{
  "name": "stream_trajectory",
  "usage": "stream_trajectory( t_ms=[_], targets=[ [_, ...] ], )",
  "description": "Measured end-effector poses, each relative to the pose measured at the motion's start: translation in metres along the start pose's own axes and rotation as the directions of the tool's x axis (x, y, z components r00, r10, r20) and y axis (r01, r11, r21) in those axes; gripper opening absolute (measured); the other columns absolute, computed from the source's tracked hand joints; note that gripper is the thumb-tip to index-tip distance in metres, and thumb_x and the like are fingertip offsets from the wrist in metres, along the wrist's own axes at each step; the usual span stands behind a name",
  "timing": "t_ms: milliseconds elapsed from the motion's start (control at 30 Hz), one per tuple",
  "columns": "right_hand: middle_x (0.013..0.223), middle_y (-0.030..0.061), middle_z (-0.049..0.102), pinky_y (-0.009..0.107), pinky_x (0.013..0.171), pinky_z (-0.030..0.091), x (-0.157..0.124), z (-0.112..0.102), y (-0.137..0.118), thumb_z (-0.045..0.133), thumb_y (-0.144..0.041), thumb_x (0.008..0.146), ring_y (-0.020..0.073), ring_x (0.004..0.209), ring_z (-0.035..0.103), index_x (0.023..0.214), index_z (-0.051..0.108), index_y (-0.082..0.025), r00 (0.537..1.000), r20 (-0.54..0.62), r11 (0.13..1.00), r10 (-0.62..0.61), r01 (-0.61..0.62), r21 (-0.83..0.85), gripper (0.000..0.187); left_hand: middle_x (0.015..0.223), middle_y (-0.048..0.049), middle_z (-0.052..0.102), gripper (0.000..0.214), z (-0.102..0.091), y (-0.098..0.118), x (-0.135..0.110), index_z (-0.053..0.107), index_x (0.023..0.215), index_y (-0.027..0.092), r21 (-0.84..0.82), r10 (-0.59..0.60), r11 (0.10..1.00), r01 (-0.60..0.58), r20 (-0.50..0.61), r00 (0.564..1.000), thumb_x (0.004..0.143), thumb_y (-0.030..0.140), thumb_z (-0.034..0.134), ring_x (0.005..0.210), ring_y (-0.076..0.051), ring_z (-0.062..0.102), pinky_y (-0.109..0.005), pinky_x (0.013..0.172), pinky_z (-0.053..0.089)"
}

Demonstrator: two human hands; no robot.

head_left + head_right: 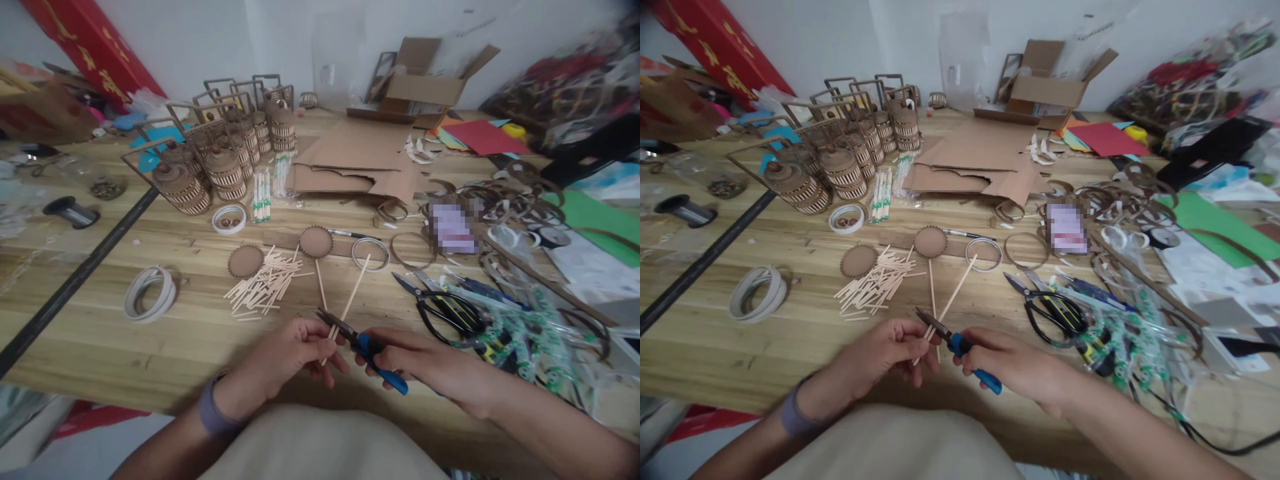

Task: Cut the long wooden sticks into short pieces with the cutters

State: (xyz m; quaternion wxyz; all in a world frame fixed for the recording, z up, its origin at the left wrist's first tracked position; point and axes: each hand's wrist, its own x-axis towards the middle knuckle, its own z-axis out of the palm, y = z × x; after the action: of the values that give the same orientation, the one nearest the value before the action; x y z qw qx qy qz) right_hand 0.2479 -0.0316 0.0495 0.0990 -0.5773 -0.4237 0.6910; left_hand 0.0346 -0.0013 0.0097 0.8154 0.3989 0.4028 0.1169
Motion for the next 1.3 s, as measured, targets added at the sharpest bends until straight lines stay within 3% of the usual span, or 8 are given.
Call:
stream_trajectory(
  t_ms=[433,700,967,1300],
  targets=[
    [0.089,0.0032,0.060,0.033,0.074,0.038,0.001,0.002,-0.001,0.054,-0.041,0.066,0.0217,0.088,0.051,0.087,0.061,-0.019,1.000,0.003,1.000,-0.010,0.010,-0.028,0.031,0.073,-0.0015,0.068,0.042,0.002,-0.005,0.002,0.068,0.087,0.015,0.007,0.010,1.000,-0.010,0.048,0.999,0.072,0.054,0.068,0.052,-0.009,0.056,-0.022,0.051,0.031],
    [0.085,0.0005,0.057,0.029,0.070,0.040,0.001,-0.002,0.007,0.054,-0.030,0.069,0.0192,0.082,0.051,0.095,0.063,-0.020,0.987,0.073,0.971,-0.142,0.154,-0.185,0.029,0.066,0.0000,0.065,0.043,0.004,-0.005,0.005,0.068,0.083,0.015,-0.004,0.029,1.000,-0.029,0.098,0.995,0.072,0.056,0.068,0.047,-0.008,0.053,-0.021,0.049,0.033],
    [0.093,0.0032,0.058,0.033,0.084,0.043,0.000,-0.004,0.002,0.051,-0.022,0.062,0.0216,0.093,0.054,0.093,0.057,-0.019,0.979,0.132,0.959,-0.153,0.179,-0.218,0.031,0.065,-0.0004,0.063,0.048,0.007,-0.001,0.004,0.069,0.083,0.013,0.012,0.023,1.000,-0.024,0.101,0.995,0.072,0.059,0.068,0.046,-0.007,0.051,-0.021,0.049,0.033],
    [0.083,-0.0005,0.064,0.026,0.070,0.044,0.009,0.002,0.017,0.055,-0.013,0.066,0.0177,0.077,0.056,0.096,0.062,-0.021,0.973,0.056,0.925,-0.225,0.232,-0.301,0.032,0.060,0.0011,0.062,0.046,0.008,-0.004,0.004,0.066,0.079,0.014,0.032,0.028,0.999,-0.029,0.052,0.998,0.071,0.059,0.067,0.044,-0.007,0.049,-0.021,0.048,0.031]
  ],
)
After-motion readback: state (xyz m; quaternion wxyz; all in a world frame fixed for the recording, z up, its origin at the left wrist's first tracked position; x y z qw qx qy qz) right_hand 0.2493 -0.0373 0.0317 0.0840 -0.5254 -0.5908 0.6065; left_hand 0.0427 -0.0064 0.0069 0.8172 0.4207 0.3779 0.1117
